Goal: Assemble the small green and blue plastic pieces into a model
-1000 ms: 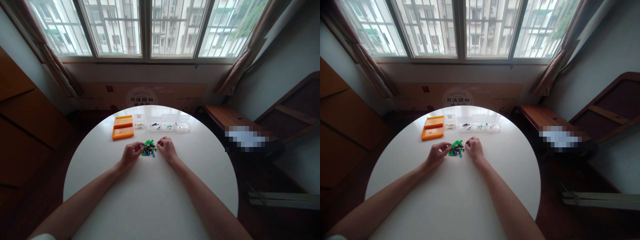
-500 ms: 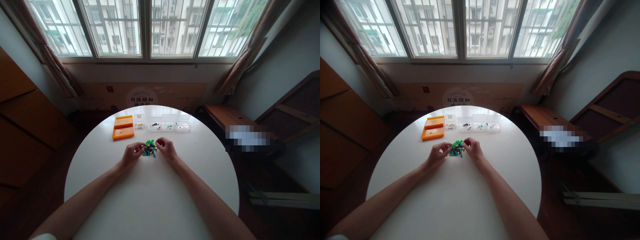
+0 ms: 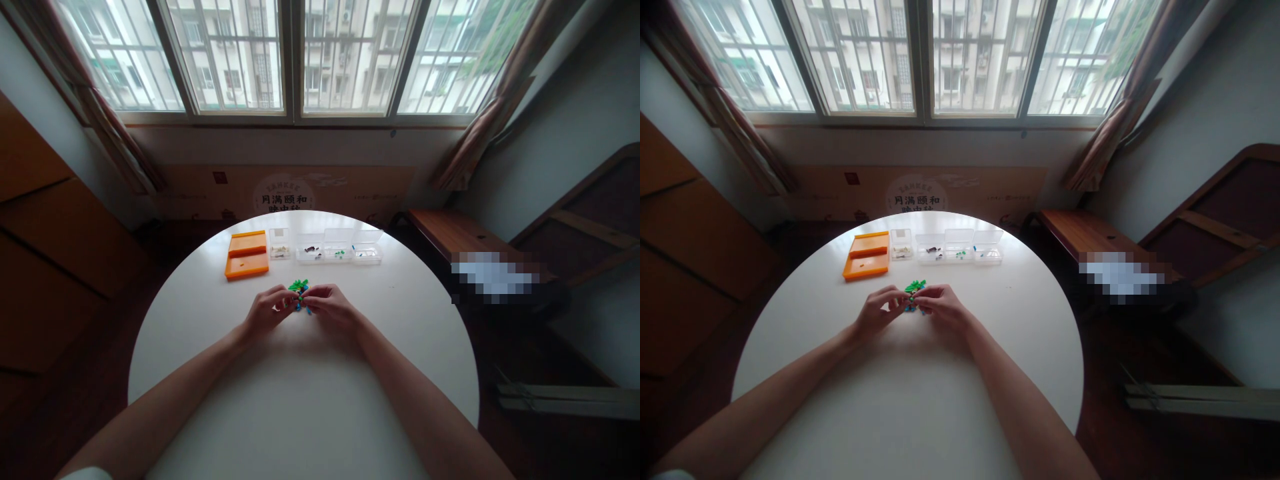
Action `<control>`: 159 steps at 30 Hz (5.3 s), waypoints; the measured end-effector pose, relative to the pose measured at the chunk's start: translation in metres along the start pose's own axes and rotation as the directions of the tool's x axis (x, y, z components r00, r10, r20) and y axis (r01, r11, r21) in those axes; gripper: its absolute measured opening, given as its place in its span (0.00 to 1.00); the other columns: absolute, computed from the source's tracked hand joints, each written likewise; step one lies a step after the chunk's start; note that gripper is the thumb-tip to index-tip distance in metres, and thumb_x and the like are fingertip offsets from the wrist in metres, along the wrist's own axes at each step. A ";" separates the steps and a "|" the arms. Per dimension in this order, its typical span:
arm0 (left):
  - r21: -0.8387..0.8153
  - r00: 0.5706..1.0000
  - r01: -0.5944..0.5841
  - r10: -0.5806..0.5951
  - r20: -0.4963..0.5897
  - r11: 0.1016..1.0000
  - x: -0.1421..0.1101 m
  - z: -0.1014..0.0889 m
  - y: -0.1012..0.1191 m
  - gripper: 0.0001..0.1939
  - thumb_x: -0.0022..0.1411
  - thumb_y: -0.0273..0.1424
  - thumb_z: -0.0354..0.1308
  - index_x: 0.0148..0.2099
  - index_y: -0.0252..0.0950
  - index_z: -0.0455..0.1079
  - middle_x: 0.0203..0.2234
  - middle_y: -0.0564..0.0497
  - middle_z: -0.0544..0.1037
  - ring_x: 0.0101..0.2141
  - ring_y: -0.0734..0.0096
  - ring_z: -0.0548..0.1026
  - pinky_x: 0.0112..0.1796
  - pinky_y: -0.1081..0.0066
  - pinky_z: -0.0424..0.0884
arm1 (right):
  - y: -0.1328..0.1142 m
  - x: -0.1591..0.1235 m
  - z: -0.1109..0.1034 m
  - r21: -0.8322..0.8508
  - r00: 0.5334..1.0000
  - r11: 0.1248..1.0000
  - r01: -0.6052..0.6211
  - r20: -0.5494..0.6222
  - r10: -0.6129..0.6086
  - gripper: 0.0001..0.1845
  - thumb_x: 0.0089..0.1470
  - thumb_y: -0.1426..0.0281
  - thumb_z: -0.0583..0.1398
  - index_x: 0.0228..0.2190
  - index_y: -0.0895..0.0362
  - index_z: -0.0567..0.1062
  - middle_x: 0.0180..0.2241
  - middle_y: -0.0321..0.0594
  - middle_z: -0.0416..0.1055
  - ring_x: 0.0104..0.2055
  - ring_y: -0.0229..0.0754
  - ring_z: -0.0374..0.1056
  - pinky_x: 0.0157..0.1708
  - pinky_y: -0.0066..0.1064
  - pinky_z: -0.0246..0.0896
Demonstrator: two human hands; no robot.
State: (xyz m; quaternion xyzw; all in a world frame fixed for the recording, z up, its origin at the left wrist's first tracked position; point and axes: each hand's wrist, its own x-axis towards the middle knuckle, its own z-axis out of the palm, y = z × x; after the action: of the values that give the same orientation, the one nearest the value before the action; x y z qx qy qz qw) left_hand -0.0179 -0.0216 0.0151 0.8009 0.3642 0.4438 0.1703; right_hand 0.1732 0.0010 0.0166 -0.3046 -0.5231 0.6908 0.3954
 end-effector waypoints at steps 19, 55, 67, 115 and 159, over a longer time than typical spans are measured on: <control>0.031 0.999 -0.037 0.037 0.007 0.999 -0.001 -0.001 0.002 0.06 0.58 0.30 0.55 0.35 0.34 0.72 0.25 0.51 0.71 0.22 0.80 0.67 0.25 0.79 0.65 | -0.005 -0.002 0.003 -0.061 0.999 0.998 -0.015 0.035 0.017 0.15 0.39 0.62 0.66 0.28 0.61 0.78 0.22 0.38 0.71 0.21 0.31 0.57 0.21 0.25 0.47; 0.036 0.997 -0.069 0.070 -0.013 0.997 -0.002 0.001 -0.003 0.06 0.58 0.29 0.56 0.37 0.34 0.72 0.25 0.52 0.71 0.21 0.81 0.67 0.24 0.79 0.65 | -0.003 0.000 0.003 -0.067 0.999 0.998 0.009 0.042 -0.007 0.15 0.41 0.62 0.65 0.27 0.62 0.77 0.22 0.38 0.70 0.22 0.31 0.56 0.22 0.25 0.48; 0.024 0.997 -0.077 0.078 -0.003 0.997 -0.002 0.001 -0.003 0.06 0.58 0.28 0.56 0.38 0.34 0.71 0.25 0.51 0.71 0.22 0.81 0.67 0.24 0.79 0.65 | -0.005 -0.001 0.004 -0.080 0.999 0.997 0.011 0.036 -0.008 0.15 0.42 0.61 0.65 0.27 0.62 0.77 0.21 0.38 0.70 0.21 0.31 0.57 0.22 0.25 0.47; 0.062 0.998 -0.058 0.057 0.016 0.996 0.000 0.000 0.000 0.08 0.59 0.32 0.54 0.37 0.34 0.72 0.24 0.51 0.71 0.21 0.81 0.67 0.24 0.79 0.65 | -0.003 0.000 0.003 -0.063 0.998 0.998 0.026 0.056 -0.022 0.16 0.36 0.64 0.68 0.28 0.61 0.76 0.23 0.36 0.70 0.23 0.32 0.60 0.25 0.26 0.52; 0.074 0.998 -0.063 0.063 0.001 0.995 0.000 0.000 -0.001 0.07 0.59 0.31 0.55 0.34 0.34 0.72 0.24 0.52 0.71 0.21 0.81 0.66 0.24 0.79 0.64 | -0.001 0.001 0.003 -0.032 0.999 0.999 0.024 0.044 -0.022 0.13 0.41 0.65 0.65 0.28 0.61 0.75 0.23 0.36 0.69 0.22 0.32 0.58 0.23 0.26 0.50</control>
State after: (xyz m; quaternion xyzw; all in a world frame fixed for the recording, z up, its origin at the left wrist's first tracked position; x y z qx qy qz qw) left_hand -0.0179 -0.0209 0.0147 0.8173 0.3552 0.4358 0.1261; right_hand 0.1708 0.0002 0.0188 -0.2898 -0.5464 0.6841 0.3867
